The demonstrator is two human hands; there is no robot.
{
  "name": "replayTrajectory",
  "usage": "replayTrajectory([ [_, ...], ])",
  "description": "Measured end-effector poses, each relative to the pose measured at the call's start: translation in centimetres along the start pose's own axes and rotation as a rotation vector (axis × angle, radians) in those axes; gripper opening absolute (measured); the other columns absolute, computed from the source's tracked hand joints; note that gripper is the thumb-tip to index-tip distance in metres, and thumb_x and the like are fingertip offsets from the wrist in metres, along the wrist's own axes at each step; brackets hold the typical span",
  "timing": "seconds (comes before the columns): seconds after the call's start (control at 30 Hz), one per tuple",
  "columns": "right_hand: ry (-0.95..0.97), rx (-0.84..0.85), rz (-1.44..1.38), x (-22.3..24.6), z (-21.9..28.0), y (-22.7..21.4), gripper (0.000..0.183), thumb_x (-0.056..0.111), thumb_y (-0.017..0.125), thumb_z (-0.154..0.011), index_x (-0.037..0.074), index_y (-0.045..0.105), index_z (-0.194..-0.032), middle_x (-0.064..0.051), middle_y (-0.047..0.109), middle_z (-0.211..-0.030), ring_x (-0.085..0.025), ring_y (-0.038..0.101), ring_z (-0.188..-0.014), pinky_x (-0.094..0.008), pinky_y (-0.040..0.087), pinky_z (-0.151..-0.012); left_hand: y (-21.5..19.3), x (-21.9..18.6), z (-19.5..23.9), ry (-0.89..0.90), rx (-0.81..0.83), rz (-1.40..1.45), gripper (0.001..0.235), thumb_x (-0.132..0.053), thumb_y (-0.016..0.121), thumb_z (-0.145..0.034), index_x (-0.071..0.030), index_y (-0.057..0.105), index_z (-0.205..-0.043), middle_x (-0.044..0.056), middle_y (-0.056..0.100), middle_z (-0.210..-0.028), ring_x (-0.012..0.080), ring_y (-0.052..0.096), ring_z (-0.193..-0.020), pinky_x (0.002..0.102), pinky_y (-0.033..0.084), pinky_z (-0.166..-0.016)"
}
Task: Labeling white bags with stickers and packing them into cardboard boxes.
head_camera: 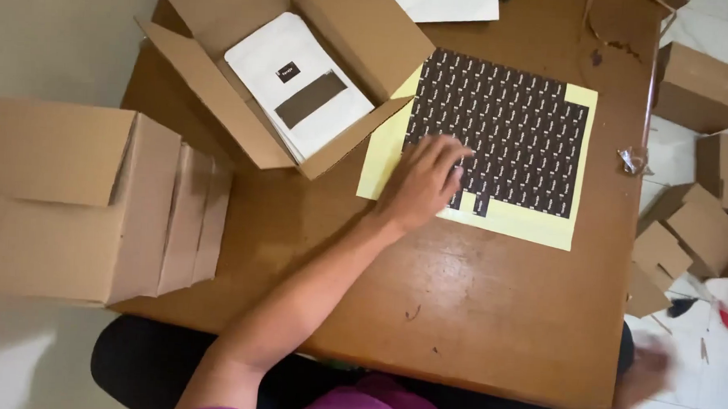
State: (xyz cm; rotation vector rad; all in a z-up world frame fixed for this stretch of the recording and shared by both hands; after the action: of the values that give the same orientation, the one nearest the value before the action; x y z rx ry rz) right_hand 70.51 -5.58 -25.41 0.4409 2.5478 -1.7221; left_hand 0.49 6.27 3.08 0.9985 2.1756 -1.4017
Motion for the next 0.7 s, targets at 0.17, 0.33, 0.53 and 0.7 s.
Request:
replayTrajectory([
  [0.17,0.298,-0.038,-1.129,15.4,-16.7,-28.3,0.026,0.024,0.048,-0.12,0.013,0.062,-0.139,-0.004,0.064,-0.13,-0.015,0.064,-0.116,-0.025,0.053,-0.085,-3.7,3.1,-0.7,-0.231,-0.199,0.028,0.049,-0.012,0.059,-0.103,-0.011,0.039,-0.148,0.013,0.041,-0.157,0.0298,0.042,-0.144,0.05,0.037,-0.122],
  [0.33,-0.019,0.014,-1.566,31.0,-24.4,-34.9,0.036,0.027,0.042,-0.121,0.0,0.063,-0.13,-0.017,0.068,-0.121,-0.023,0.068,-0.105,-0.031,0.059,-0.088,-7.5,2.1,-0.1,-0.367,-0.327,-0.177,0.062,-0.021,0.063,-0.099,-0.012,0.036,-0.154,0.017,0.043,-0.158,0.0376,0.041,-0.146,0.053,0.031,-0.121],
  [0.53,-0.699,0.256,-1.066,56.1,-27.4,-43.0,0.016,0.016,0.063,-0.11,0.006,0.068,-0.121,-0.011,0.067,-0.113,-0.022,0.061,-0.092,-0.035,0.045,-0.076,-7.1,2.9,0.1,-0.485,-0.196,-0.18,0.062,-0.024,0.067,-0.096,-0.01,0.04,-0.151,0.011,0.047,-0.154,0.0278,0.046,-0.14,0.053,0.034,-0.118],
  [0.7,-0.325,0.349,-0.961,64.1,-34.3,-36.2,0.045,0.025,0.061,-0.102,0.0,0.05,-0.138,-0.022,0.057,-0.138,-0.039,0.055,-0.124,-0.052,0.045,-0.097,-5.7,3.6,0.0,-0.463,-0.125,-0.169,0.059,-0.026,0.061,-0.099,-0.008,0.04,-0.151,0.018,0.052,-0.148,0.0316,0.052,-0.131,0.048,0.044,-0.106],
])
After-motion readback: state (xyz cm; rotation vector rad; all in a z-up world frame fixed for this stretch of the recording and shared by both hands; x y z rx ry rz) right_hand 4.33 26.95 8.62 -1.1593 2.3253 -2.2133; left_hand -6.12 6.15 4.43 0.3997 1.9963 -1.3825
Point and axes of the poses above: each hand's wrist, its own z-axis away from the middle knuckle, its own y-axis out of the palm, x = y × z, the point moved 7 cm from there along -z, towards the middle knuckle
